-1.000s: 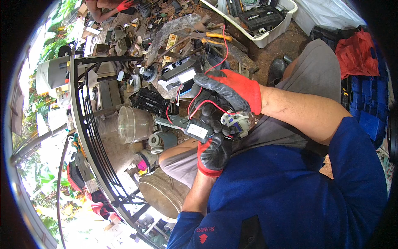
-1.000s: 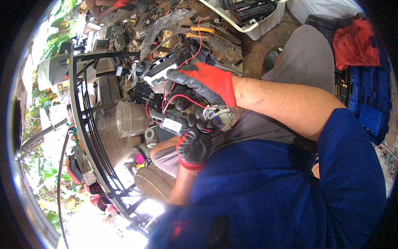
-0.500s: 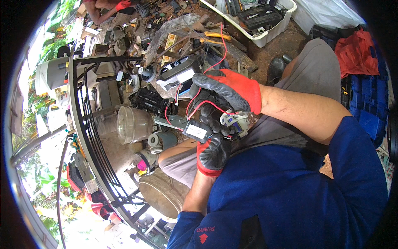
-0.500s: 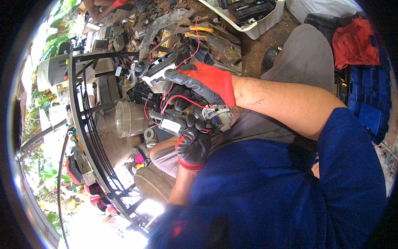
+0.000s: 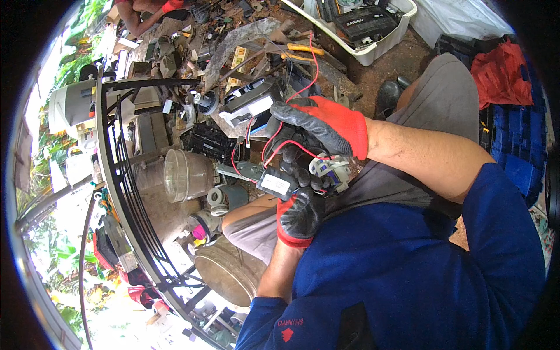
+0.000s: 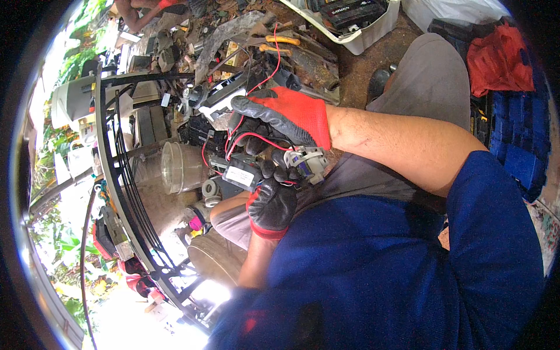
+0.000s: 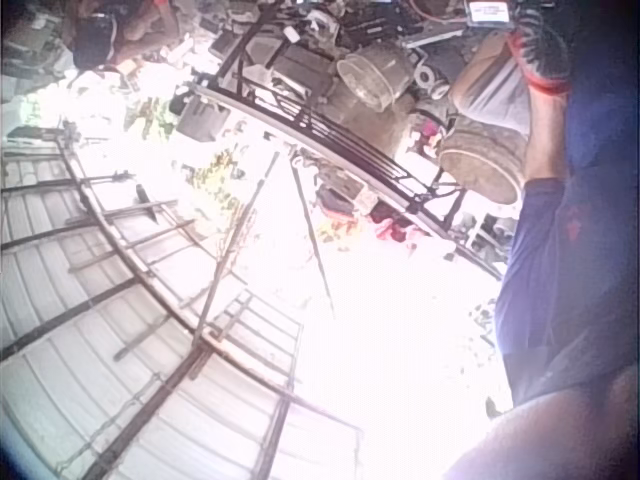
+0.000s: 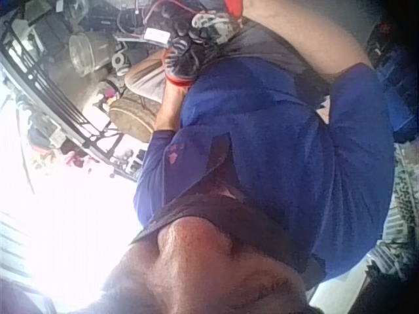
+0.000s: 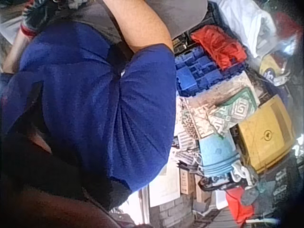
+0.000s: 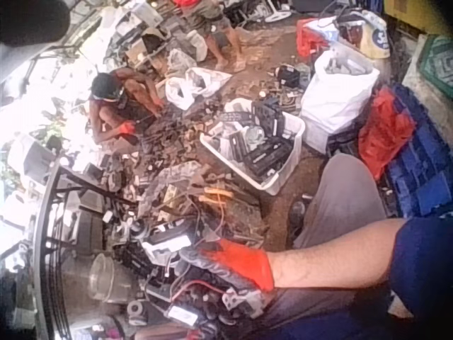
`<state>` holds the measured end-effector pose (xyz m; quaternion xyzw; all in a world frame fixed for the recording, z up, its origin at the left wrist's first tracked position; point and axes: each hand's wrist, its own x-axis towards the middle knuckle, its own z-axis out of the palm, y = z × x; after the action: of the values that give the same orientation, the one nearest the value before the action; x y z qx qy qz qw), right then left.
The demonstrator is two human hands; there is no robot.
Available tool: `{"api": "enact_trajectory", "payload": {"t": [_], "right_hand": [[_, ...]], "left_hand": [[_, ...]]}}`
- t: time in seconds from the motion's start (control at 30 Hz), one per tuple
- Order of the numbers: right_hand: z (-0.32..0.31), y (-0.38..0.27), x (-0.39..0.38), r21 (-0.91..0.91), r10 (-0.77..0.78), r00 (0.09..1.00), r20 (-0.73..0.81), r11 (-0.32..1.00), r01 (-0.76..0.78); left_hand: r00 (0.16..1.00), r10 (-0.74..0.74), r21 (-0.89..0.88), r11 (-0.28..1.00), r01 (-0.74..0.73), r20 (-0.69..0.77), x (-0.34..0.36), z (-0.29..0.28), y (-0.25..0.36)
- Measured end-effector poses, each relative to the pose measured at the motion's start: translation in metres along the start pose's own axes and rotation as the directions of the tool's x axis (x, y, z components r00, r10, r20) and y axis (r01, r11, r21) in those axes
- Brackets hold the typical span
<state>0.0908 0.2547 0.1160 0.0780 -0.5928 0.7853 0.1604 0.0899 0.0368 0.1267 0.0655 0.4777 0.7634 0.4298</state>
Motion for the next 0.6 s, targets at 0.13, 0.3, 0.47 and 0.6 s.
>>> {"api": "enact_trajectory", "payload": {"t": [0.13,0.3,0.47,0.6], "right_hand": [[0.0014,-0.0021,-0.0015,0.338,0.240,0.970,0.025,0.911,-0.234],[0.0017,-0.0029,-0.0009,0.206,0.163,0.987,-0.014,0.966,-0.157],[0.0022,-0.0030,-0.0004,0.440,0.289,0.957,0.039,0.855,-0.276],[0.0034,-0.0052,-0.0001,0.238,0.205,0.978,-0.033,0.952,-0.192]], "left_hand": [[1.000,-0.003,0.069,0.998,0.003,-0.011,0.0012,-0.0001,0.0005],[1.000,0.004,0.002,1.000,-0.004,-0.022,-0.0003,0.0025,0.0007],[0.996,0.004,-0.013,1.000,-0.005,-0.090,-0.0007,0.0035,-0.0006],[0.999,0.005,0.026,1.000,-0.004,-0.032,0.0009,0.0061,0.0033]]}}
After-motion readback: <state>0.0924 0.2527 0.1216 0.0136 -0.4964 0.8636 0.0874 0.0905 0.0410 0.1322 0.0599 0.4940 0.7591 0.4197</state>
